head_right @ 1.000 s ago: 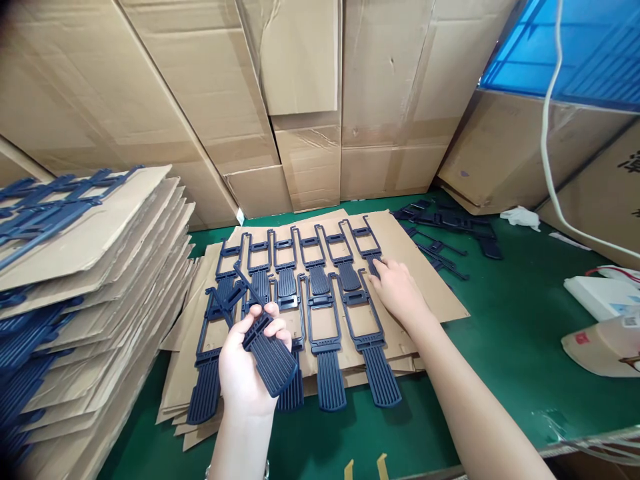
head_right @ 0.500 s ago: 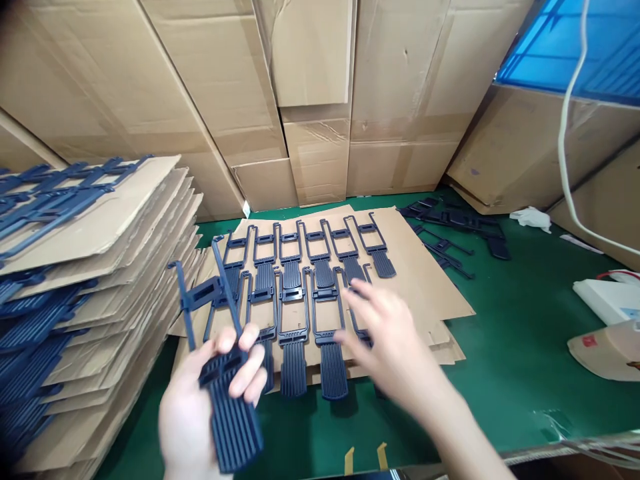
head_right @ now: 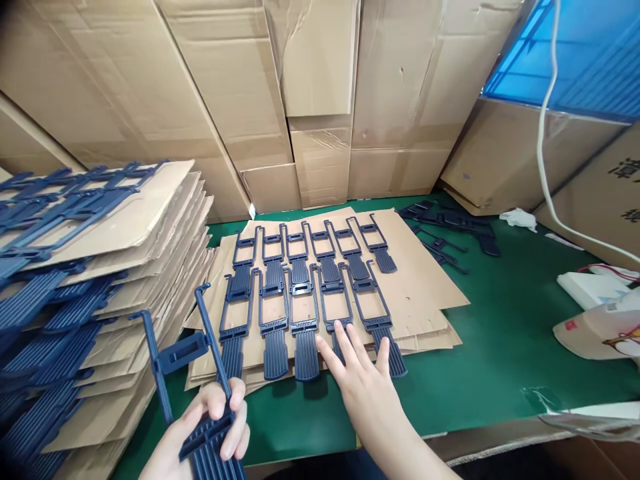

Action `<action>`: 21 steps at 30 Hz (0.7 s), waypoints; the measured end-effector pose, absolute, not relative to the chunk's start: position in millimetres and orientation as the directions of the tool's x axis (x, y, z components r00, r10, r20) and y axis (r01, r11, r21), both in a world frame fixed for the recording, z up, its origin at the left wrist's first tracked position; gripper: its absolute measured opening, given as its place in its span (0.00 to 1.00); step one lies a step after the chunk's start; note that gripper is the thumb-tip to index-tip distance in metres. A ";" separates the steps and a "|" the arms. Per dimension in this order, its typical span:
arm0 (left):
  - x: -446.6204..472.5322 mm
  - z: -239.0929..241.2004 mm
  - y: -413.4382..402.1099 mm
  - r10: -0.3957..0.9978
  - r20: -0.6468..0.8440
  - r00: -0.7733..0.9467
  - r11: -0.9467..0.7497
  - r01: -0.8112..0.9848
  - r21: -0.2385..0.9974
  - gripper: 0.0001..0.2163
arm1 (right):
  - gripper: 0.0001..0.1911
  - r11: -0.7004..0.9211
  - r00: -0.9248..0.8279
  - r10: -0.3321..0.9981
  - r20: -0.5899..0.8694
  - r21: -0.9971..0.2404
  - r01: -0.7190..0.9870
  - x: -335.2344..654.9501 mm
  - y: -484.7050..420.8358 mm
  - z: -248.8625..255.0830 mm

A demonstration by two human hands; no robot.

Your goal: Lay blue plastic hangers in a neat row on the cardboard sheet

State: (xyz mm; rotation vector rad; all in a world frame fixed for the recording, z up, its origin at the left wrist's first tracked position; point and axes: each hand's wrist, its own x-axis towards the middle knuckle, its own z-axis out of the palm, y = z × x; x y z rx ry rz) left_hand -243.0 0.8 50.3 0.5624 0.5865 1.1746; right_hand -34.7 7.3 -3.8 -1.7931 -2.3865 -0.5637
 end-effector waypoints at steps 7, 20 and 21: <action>-239.9 34.7 -13.0 0.965 -0.098 0.245 0.231 -0.605 0.762 0.10 | 0.36 0.215 -0.282 0.906 0.317 0.232 0.949 -43.4 3.0 -11.8; -238.3 18.4 -19.3 0.962 -0.122 0.244 0.248 -0.596 0.764 0.09 | 0.31 0.324 -0.351 0.791 0.501 0.142 0.935 -29.1 9.4 14.7; -239.4 17.5 -19.0 0.963 -0.123 0.240 0.246 -0.593 0.767 0.09 | 0.31 0.336 -0.361 0.783 0.507 0.145 0.931 -26.7 9.6 16.4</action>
